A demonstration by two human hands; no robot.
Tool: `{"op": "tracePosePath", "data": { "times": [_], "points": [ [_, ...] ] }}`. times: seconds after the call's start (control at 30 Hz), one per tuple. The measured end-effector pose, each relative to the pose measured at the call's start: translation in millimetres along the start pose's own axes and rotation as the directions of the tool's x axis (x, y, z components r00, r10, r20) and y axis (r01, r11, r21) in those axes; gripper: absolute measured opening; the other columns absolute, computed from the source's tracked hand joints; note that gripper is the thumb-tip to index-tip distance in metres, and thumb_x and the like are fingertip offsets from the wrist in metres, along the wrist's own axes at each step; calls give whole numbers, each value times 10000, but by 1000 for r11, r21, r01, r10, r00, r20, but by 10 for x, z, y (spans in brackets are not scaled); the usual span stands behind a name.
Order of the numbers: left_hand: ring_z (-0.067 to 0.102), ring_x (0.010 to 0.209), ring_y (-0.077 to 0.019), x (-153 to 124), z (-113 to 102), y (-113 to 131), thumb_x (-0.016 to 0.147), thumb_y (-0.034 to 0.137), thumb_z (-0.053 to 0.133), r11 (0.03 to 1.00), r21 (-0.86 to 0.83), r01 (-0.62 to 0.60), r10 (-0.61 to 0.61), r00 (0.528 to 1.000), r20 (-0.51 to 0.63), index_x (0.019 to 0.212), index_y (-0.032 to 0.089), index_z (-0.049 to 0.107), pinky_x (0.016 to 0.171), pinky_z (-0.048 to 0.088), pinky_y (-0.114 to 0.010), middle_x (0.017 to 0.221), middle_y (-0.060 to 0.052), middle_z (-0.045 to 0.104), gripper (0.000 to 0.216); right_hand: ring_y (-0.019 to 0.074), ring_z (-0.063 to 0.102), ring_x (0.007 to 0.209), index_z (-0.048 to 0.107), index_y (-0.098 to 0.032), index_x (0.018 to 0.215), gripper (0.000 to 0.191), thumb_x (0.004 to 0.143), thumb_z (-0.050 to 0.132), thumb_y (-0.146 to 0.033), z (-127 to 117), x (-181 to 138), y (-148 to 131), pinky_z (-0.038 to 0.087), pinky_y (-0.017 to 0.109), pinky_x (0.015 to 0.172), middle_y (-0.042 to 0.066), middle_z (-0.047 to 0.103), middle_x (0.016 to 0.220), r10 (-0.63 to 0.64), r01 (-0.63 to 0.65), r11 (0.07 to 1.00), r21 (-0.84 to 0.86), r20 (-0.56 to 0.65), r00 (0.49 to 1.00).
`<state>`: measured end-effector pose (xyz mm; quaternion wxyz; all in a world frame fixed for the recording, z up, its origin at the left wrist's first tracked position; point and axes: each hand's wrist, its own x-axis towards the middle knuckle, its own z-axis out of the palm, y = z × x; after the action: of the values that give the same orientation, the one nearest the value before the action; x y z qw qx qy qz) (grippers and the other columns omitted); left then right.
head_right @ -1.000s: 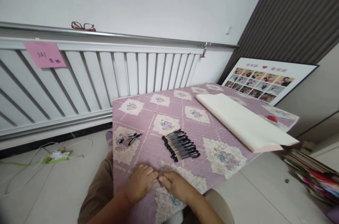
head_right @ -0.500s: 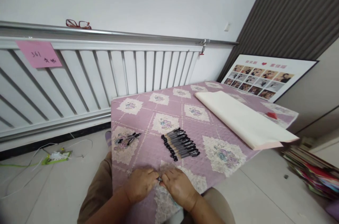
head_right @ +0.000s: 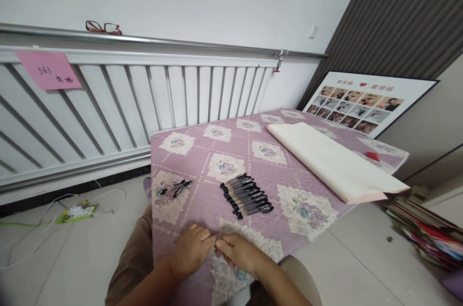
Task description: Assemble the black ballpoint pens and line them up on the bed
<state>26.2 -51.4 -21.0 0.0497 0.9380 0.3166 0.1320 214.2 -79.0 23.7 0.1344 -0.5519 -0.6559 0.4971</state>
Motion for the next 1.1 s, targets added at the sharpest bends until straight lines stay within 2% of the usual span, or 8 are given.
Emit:
{"op": "tracePosePath", "data": {
  "times": [0.17,0.33,0.5,0.67,0.77,0.93,1.0,1.1],
  "points": [
    [551,733,-164,10,-38,39,954,337,383,1000,3,1,-2,994,105,942,226,565,664,402,-281,829,-12,598,213,149,572,652,621,-189,750,352,934,384,-373,45,-24,62,429,252,613,17,646,709,-304,259,903,-344,-83,949],
    [582,738,-171,46,-82,19,946,355,385,999,-42,8,-1,987,161,896,221,571,638,416,-270,832,-15,622,235,183,607,659,623,-187,796,295,931,431,-365,70,-28,146,430,275,621,50,677,723,-428,231,652,-723,-99,899],
    [579,765,-160,47,-168,-23,957,305,352,993,-113,38,-22,991,135,910,222,579,668,424,-262,862,-4,631,246,191,615,701,594,-202,767,354,956,373,-404,-231,-171,282,452,302,658,42,659,730,-566,212,479,-851,-115,816],
    [585,826,-165,29,-186,-15,952,278,358,975,-179,130,-110,987,117,1126,265,568,749,443,-270,946,-9,642,273,194,625,719,593,-218,848,242,936,432,-375,-397,-343,412,486,302,665,42,663,777,-527,177,559,-810,-183,830],
    [583,870,-173,14,-161,-23,936,231,368,962,-202,187,-177,982,65,1237,275,515,792,454,-285,1008,-25,642,338,206,626,772,601,-216,867,122,895,505,-285,-283,-275,417,501,310,692,52,653,823,-444,74,642,-763,-291,847],
    [565,896,-181,-13,-103,-63,913,179,384,928,-237,286,-321,939,-123,1175,246,559,828,463,-327,992,-41,632,322,221,619,826,640,-194,855,59,824,591,-185,-13,47,261,503,316,736,73,638,852,-360,-22,716,-698,-396,844],
    [556,930,-190,-19,-71,-77,908,159,385,924,-241,297,-348,914,-209,1146,242,572,859,449,-360,1005,-42,627,314,224,610,843,647,-198,897,98,826,582,-180,49,167,194,495,327,757,75,640,872,-398,3,743,-669,-438,806],
    [552,962,-202,-22,-43,-84,895,129,393,918,-238,317,-377,883,-279,1106,244,587,897,419,-399,1014,-39,630,309,236,595,891,617,-192,1026,195,860,515,-207,81,258,135,472,364,805,93,641,934,-470,73,803,-592,-554,687]
  ]
}}
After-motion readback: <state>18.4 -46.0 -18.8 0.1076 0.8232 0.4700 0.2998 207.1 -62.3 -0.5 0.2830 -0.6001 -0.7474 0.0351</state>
